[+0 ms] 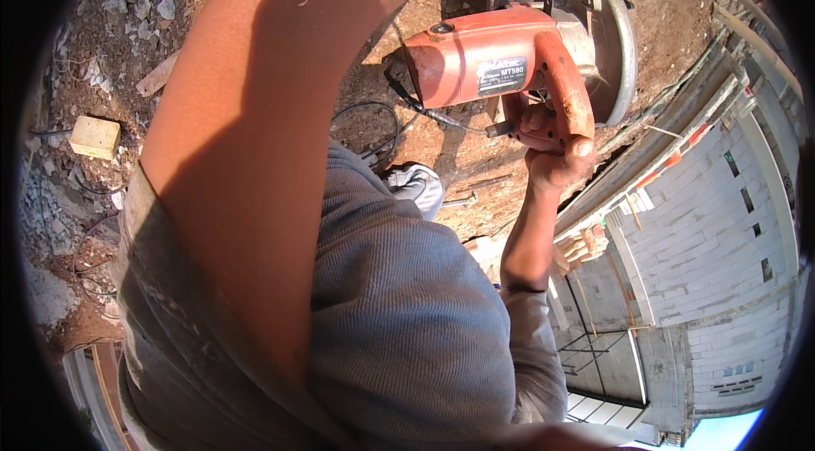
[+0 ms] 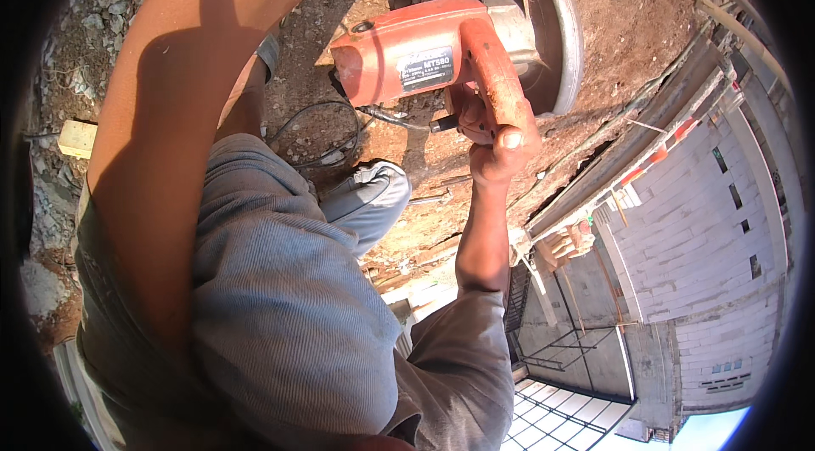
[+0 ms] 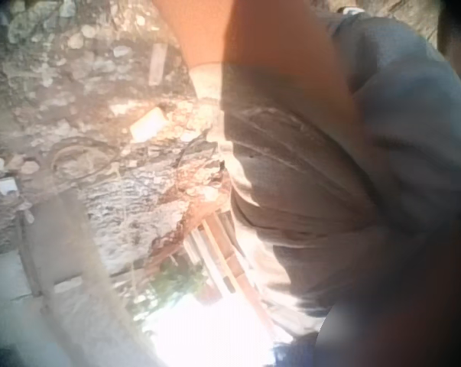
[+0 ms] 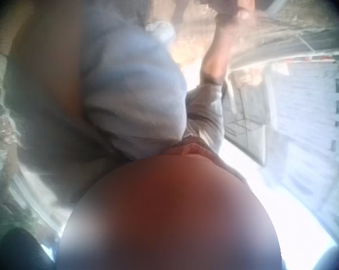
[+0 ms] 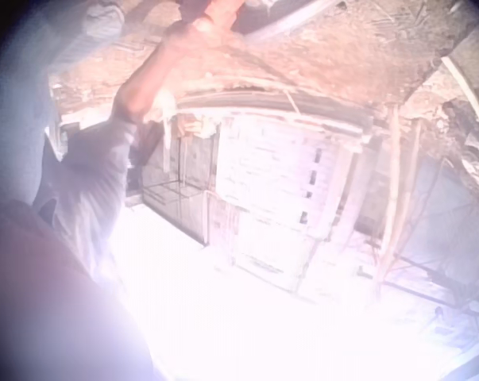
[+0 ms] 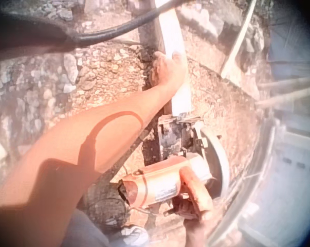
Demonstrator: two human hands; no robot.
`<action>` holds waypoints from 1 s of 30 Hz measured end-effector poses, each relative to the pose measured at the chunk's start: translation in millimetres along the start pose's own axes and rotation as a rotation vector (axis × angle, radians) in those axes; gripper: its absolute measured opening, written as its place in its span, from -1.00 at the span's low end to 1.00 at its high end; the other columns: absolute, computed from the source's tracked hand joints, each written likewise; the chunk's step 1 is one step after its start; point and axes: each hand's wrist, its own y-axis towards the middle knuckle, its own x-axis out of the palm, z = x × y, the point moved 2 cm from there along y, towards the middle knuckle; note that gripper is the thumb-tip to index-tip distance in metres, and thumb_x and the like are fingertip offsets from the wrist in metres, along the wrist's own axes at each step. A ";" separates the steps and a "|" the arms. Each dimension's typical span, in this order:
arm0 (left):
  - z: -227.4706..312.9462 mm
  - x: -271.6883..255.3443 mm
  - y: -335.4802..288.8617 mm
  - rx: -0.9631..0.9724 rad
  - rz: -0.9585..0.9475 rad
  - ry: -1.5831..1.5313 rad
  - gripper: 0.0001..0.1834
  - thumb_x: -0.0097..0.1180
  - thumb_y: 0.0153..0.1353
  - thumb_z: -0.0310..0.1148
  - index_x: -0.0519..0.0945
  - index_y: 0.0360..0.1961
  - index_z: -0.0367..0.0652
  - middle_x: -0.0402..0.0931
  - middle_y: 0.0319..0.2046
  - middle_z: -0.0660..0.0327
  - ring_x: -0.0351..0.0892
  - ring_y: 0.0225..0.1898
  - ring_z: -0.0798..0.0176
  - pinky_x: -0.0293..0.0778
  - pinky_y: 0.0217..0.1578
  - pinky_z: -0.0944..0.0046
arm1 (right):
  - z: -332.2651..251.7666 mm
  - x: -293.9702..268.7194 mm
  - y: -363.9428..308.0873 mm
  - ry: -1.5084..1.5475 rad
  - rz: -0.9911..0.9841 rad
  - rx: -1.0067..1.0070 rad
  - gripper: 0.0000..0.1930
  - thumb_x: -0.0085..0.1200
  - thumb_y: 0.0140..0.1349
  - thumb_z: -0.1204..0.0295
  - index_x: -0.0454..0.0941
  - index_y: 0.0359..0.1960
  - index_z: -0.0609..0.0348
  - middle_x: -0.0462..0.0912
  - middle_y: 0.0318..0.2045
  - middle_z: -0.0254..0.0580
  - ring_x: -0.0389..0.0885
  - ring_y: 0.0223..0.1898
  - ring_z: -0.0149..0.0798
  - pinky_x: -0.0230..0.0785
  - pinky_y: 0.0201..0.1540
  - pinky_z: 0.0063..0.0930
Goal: The person walks through a construction site carrying a power strip, then plugs in a circular saw and cuts a curved wooden plank. They handle the saw, power cord, and wood while moving around debris and building materials.
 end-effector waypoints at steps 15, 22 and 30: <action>39.4 4.9 151.8 0.109 -0.048 0.037 -0.32 -0.23 0.35 0.08 0.57 -0.18 -0.48 0.62 -0.31 -0.14 0.62 -0.25 -0.08 0.44 -0.24 0.02 | -21.5 2.3 4.9 -0.380 -0.083 -0.068 -0.45 0.08 0.14 -0.04 0.59 -0.18 0.30 0.64 -0.42 -0.04 0.67 -0.39 -0.11 0.49 -0.20 -0.35; 33.8 5.9 145.0 0.245 0.054 0.267 -0.30 -0.27 0.35 0.09 0.60 -0.27 -0.46 0.60 -0.38 -0.21 0.61 -0.25 -0.15 0.41 -0.19 -0.01 | -16.6 -0.1 1.9 -0.308 -0.135 -0.024 -0.39 0.20 0.08 -0.05 0.57 -0.18 0.38 0.66 -0.35 0.02 0.69 -0.28 -0.01 0.50 -0.10 -0.25; 27.7 0.0 166.0 0.342 0.068 0.339 -0.29 -0.33 0.35 0.11 0.59 -0.18 -0.43 0.60 -0.30 -0.21 0.61 -0.19 -0.17 0.41 -0.16 -0.01 | -18.5 3.9 13.6 -0.223 -0.151 -0.102 -0.42 0.26 0.05 -0.01 0.58 -0.21 0.38 0.64 -0.44 -0.06 0.68 -0.37 -0.05 0.51 -0.17 -0.26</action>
